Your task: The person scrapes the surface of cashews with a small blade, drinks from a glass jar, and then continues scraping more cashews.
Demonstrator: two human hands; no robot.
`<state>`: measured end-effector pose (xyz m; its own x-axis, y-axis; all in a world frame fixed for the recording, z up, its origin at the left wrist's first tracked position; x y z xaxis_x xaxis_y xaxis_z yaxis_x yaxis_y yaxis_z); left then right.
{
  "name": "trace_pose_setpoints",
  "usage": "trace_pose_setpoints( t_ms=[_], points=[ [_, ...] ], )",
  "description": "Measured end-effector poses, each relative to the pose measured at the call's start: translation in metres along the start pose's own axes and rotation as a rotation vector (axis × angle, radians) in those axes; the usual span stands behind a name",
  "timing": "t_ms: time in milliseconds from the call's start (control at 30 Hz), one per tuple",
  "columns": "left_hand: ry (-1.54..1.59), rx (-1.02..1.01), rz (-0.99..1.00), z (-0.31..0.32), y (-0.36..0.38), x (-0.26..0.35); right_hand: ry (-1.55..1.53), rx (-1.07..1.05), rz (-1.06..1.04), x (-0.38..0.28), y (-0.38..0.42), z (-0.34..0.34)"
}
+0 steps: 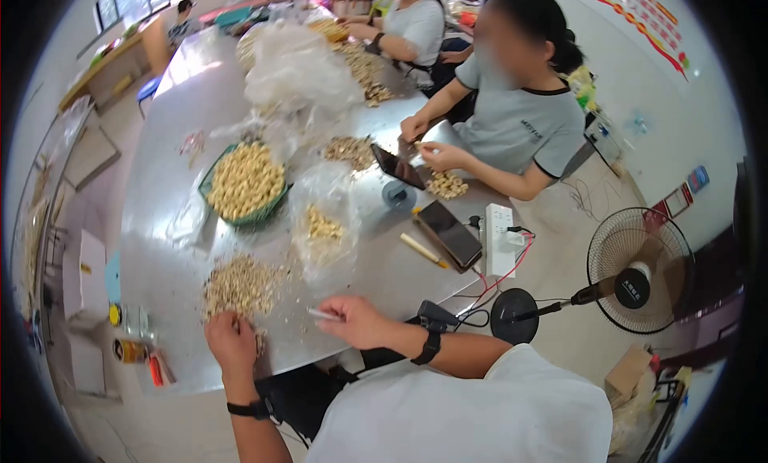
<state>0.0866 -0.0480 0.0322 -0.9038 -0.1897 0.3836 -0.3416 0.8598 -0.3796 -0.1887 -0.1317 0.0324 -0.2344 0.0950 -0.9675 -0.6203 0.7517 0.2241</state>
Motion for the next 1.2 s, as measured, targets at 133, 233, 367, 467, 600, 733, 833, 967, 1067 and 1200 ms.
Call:
trace_pose_setpoints(
  t_ms=[133, 233, 367, 467, 600, 733, 833, 967, 1067, 1200],
  points=[
    [-0.007, 0.016, 0.007, -0.004, -0.008, 0.014, 0.029, 0.008, -0.057, -0.003, 0.005, -0.006],
    [0.075, 0.062, 0.008, -0.014, -0.009, 0.025, -0.002, -0.011, -0.059, 0.002, 0.005, -0.005],
    [0.374, 0.008, -0.036, -0.027, -0.008, 0.042, -0.067, -0.047, -0.056, 0.005, 0.001, -0.004],
    [0.569, -0.008, 0.06, -0.02, 0.006, 0.062, -0.057, -0.019, -0.1, 0.007, 0.0, 0.001],
    [0.852, -0.124, -0.069, 0.007, 0.034, 0.077, -0.011, -0.023, -0.124, -0.003, 0.003, 0.002],
    [1.04, -0.145, -0.159, 0.017, 0.047, 0.096, -0.152, -0.051, -0.117, 0.011, -0.001, 0.005],
    [1.124, -0.135, -0.196, 0.025, 0.051, 0.097, -0.217, -0.04, -0.08, 0.011, -0.001, 0.004],
    [1.135, -0.158, -0.23, 0.033, 0.052, 0.086, -0.317, -0.009, -0.117, 0.017, -0.004, 0.005],
    [1.147, -0.146, -0.225, 0.031, 0.051, 0.086, -0.327, -0.014, -0.088, 0.007, -0.002, 0.003],
    [1.103, -0.146, -0.161, 0.032, 0.053, 0.083, -0.177, -0.014, -0.077, 0.0, -0.002, 0.001]
  ],
)
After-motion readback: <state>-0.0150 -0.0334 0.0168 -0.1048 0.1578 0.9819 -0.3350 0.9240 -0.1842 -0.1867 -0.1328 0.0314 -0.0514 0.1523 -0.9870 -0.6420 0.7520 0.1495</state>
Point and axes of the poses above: each hand's wrist, its own y-axis away from the middle knuckle, its own z-axis out of the palm, x = y × z, the point moved 2 cm from there along -y, towards the middle knuckle, and after that the axes turned 2 degrees about z, right-handed, at the moved point
